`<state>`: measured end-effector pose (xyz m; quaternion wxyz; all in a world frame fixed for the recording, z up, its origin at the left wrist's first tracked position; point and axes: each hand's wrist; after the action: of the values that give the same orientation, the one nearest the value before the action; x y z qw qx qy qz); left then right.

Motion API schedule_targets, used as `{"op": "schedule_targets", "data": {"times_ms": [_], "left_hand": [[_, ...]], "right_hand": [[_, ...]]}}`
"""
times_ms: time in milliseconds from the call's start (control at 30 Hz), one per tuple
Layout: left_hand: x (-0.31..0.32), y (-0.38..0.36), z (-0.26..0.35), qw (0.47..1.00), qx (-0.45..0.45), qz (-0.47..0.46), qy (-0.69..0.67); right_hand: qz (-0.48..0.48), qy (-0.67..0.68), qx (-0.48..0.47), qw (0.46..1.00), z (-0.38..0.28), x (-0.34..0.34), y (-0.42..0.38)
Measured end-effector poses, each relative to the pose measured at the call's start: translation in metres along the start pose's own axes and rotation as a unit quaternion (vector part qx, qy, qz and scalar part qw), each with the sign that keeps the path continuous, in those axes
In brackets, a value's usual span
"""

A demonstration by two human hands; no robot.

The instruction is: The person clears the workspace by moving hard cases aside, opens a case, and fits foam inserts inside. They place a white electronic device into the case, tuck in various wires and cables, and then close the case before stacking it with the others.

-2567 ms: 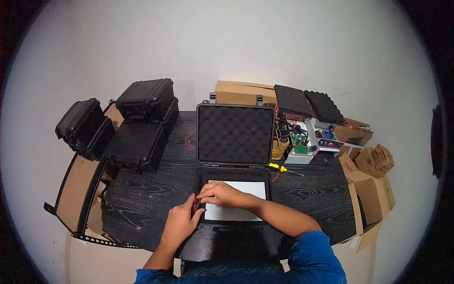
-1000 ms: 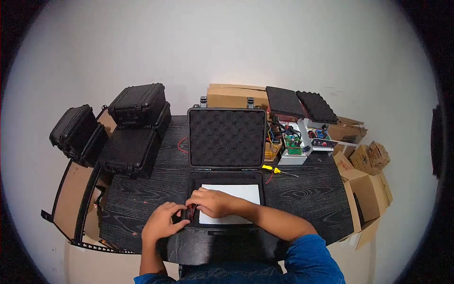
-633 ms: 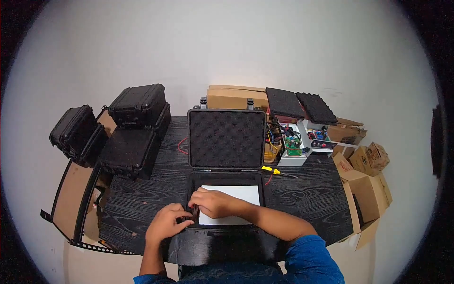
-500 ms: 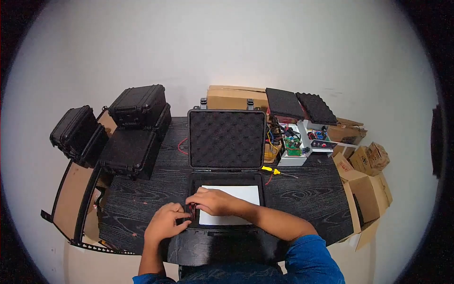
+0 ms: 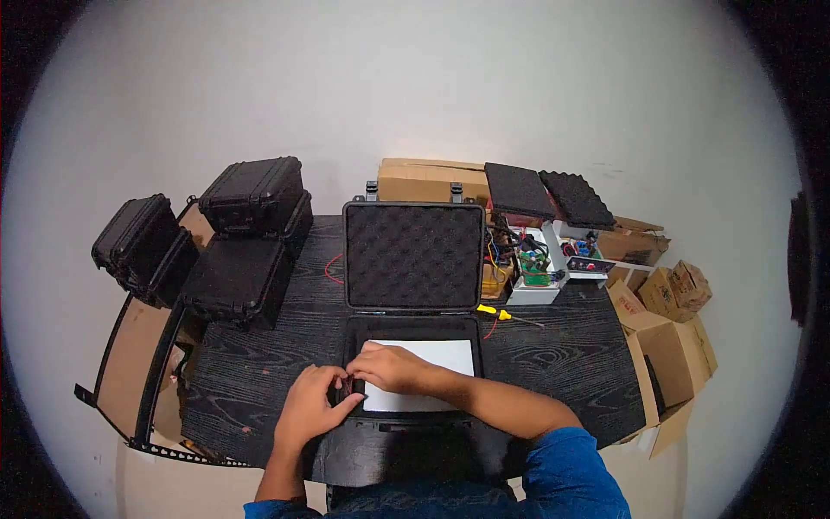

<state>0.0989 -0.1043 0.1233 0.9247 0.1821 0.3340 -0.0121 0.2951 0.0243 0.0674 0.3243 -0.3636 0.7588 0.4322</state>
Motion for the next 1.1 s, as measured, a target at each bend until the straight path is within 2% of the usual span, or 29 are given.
{"op": "schedule_targets", "data": {"times_ms": [67,133,267,400,500,600,667,800,900,1100], "left_hand": [[0.004,0.001,0.0,1.0,0.009,0.003,0.03],[0.007,0.002,0.0,0.996,0.017,0.0,0.086],[0.025,0.005,0.009,0.985,-0.046,-0.013,0.167],[0.039,0.014,0.02,0.97,-0.048,0.016,0.239],[0.046,0.018,0.006,0.956,-0.045,0.001,0.291],[0.041,0.023,0.007,0.952,-0.091,-0.048,0.287],[0.044,0.026,0.002,0.951,-0.085,-0.073,0.288],[0.044,0.026,0.006,0.947,-0.048,-0.088,0.306],[0.053,0.022,-0.003,0.946,-0.009,-0.025,0.322],[0.036,0.012,0.002,0.946,-0.017,-0.078,0.314]], "right_hand": [[0.007,-0.019,-0.032,0.999,0.001,0.001,0.001],[-0.02,-0.018,-0.017,0.999,0.001,-0.002,0.001],[-0.043,0.005,-0.013,0.999,-0.003,-0.015,0.001],[-0.024,0.015,0.017,0.999,-0.001,-0.044,-0.004],[0.052,0.004,0.069,0.996,0.005,-0.067,-0.013],[0.119,-0.004,0.118,0.986,0.0,-0.094,-0.024],[0.158,0.004,0.148,0.976,0.002,-0.103,-0.032],[0.125,-0.009,0.186,0.975,0.013,-0.117,-0.051],[0.13,0.001,0.203,0.97,0.014,-0.129,-0.06],[0.136,-0.009,0.211,0.968,0.011,-0.139,-0.067]]}}
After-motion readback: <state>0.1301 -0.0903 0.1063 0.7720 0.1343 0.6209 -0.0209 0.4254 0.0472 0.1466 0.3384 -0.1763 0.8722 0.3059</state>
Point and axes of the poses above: each hand's wrist, its own y-axis towards the middle knuckle, its own x-axis out of the palm, z = x × y, and after that the axes turned 9 degrees about -y, right-handed
